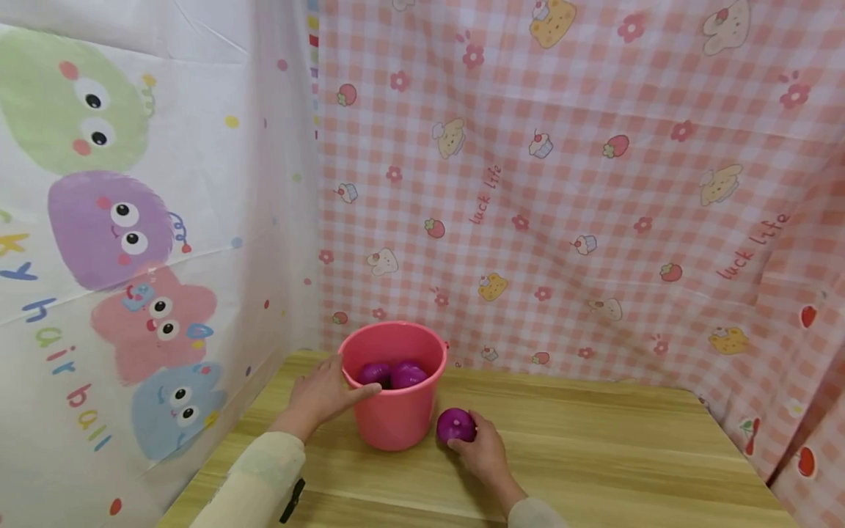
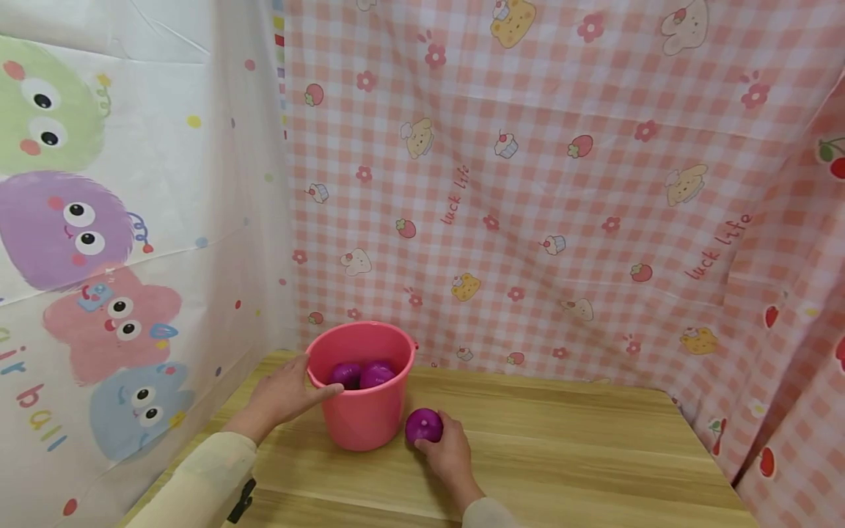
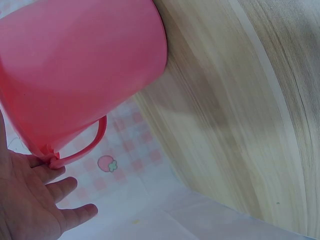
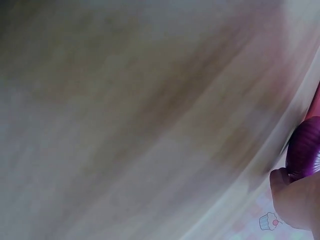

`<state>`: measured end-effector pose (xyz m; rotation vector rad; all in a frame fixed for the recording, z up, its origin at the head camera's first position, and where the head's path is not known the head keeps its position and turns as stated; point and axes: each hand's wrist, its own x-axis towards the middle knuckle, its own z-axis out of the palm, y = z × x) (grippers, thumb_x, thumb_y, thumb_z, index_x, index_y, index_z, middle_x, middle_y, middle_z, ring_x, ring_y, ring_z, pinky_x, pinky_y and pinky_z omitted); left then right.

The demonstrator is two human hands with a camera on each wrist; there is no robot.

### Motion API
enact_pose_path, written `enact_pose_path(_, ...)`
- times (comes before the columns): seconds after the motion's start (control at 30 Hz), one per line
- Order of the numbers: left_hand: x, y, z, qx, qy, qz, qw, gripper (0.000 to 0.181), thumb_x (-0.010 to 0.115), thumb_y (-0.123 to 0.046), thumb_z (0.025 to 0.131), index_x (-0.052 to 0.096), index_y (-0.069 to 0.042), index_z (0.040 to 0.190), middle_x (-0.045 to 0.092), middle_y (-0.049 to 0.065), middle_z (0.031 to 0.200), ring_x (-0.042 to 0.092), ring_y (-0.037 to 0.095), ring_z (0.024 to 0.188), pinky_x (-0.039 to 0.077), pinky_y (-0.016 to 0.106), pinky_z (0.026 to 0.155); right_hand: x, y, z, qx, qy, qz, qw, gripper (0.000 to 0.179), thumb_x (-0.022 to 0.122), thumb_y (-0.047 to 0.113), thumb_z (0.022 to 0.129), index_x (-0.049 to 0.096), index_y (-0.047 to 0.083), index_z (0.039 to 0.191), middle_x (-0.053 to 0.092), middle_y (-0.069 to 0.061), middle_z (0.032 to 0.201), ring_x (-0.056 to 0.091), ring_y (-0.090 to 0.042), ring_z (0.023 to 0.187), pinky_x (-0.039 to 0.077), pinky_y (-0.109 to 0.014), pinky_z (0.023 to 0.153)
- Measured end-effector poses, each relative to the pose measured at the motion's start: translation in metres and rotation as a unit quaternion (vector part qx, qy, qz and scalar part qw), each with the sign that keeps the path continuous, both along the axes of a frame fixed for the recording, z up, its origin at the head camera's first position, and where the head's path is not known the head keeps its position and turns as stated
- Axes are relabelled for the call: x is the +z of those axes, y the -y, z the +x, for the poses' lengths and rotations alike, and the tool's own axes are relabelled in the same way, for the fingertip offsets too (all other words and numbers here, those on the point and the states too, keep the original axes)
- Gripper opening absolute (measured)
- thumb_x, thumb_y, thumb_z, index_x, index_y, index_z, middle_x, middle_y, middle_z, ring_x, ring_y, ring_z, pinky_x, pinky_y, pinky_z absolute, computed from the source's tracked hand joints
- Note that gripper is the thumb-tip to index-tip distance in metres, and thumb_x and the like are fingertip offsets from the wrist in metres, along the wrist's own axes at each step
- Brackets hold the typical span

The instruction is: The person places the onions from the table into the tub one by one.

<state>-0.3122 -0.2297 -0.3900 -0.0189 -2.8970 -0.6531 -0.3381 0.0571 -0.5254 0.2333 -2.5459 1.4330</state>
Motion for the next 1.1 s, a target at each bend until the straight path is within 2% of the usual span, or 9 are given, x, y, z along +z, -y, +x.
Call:
enact_pose_path(0.33,0.0,0.0,0.0,0.0,0.003,0.002,1.0,0.114,0.057,-0.087,0.07,0.032,-0.015,0.155,0.048,0.012,0.146,0.044,0.037,0.133,0.028,0.077,0.099,-0.001,-0.005,0.0,-0.017,0.002,0.006,0.9998,0.068,0.086,0.012,0.076,0.053,-0.015,0.129,0.058,-0.033,0.119,0.059,-0.046,0.111,0.048,-0.056,0.096)
enact_pose_path(0.53,0.001,0.0,0.0,0.001,0.007,0.0,1.0,0.113,0.057,-0.086,0.072,0.032,-0.014,0.155,0.048,0.013,0.146,0.043,0.037,0.133,0.028,0.077,0.1,0.005,-0.014,-0.007,-0.034,0.018,-0.024,0.999,0.065,0.084,0.014,0.079,0.054,-0.013,0.13,0.062,-0.029,0.117,0.062,-0.041,0.109,0.051,-0.052,0.094)
enact_pose_path(0.77,-0.001,0.001,-0.001,-0.002,-0.003,-0.006,1.0,0.113,0.055,-0.088,0.07,0.033,-0.015,0.154,0.05,0.012,0.145,0.045,0.037,0.132,0.03,0.078,0.098,0.039,-0.021,-0.016,-0.049,-0.002,-0.057,0.9972,0.063,0.081,0.022,0.083,0.055,-0.009,0.131,0.064,-0.025,0.115,0.063,-0.036,0.105,0.055,-0.047,0.087)
enact_pose_path(1.1,0.0,0.0,0.0,-0.005,-0.002,0.003,1.0,0.114,0.056,-0.088,0.07,0.034,-0.015,0.154,0.051,0.012,0.144,0.046,0.037,0.131,0.03,0.077,0.098,0.098,-0.02,-0.02,-0.052,-0.035,-0.083,0.9945,0.067,0.078,0.028,0.087,0.05,-0.002,0.14,0.062,-0.022,0.122,0.061,-0.033,0.109,0.054,-0.047,0.088)
